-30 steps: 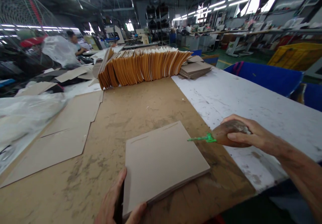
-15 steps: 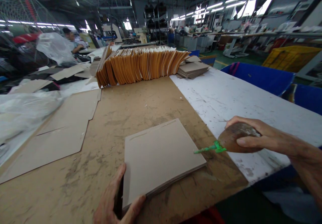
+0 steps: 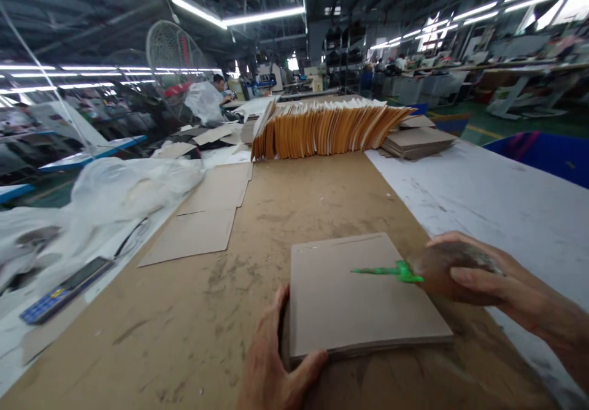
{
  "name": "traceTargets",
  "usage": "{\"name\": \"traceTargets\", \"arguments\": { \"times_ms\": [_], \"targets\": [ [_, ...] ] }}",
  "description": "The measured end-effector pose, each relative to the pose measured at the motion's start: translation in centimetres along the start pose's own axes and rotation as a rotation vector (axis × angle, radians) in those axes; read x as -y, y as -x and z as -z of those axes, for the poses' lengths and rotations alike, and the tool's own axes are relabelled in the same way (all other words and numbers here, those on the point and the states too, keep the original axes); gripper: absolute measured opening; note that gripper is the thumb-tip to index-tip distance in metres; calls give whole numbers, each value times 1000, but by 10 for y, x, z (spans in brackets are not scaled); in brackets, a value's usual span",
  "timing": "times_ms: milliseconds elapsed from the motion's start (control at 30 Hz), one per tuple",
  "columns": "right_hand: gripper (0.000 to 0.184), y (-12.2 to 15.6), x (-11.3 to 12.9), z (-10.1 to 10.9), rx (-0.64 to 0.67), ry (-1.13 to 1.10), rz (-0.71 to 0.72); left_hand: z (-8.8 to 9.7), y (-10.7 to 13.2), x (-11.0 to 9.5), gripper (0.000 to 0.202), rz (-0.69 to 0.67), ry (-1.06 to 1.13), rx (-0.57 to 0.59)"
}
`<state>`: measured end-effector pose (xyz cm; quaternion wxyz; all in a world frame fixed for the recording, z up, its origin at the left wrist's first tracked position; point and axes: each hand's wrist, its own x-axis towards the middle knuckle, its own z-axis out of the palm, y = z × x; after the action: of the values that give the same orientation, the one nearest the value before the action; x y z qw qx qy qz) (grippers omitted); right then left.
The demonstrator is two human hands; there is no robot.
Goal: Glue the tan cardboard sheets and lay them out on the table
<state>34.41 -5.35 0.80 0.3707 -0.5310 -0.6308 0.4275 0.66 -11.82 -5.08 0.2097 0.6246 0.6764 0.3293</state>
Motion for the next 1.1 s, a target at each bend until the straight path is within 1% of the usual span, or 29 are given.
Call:
{"name": "traceTargets", "arguments": {
  "times_ms": [67,167,267,333,433,500,600,667,767,900,967,1100],
  "targets": [
    [43,-16,14,-24,95,-32,6,-2,1,4,72,-40,-9,-9],
    [44,-35,24,-51,134,19,10,-5,2,12,71,-97,-32,-22],
    [44,-47,23,-67,184,74,11,-7,3,18,73,-124,-51,-32],
    [46,-52,23,-72,180,95,17,-7,4,19,75,-130,-59,-32],
    [44,-56,29,-78,153,169,55,-6,3,20,77,-140,-74,-26],
    [41,-56,33,-80,170,211,83,-5,1,21,78,-177,-91,2],
    [38,-52,38,-80,250,244,85,-3,-2,24,77,-245,-111,36],
    [36,-48,40,-79,310,247,70,-3,-3,24,77,-266,-113,23],
    [35,-42,44,-75,381,237,45,-4,-3,23,77,-273,-102,-4],
    [34,-40,48,-72,466,227,30,-3,-4,19,74,-250,-72,7],
    [34,-40,47,-73,443,235,46,-2,-5,17,73,-224,-59,17],
    [32,-45,41,-78,249,265,134,0,-4,16,71,-167,-22,51]
  ]
}}
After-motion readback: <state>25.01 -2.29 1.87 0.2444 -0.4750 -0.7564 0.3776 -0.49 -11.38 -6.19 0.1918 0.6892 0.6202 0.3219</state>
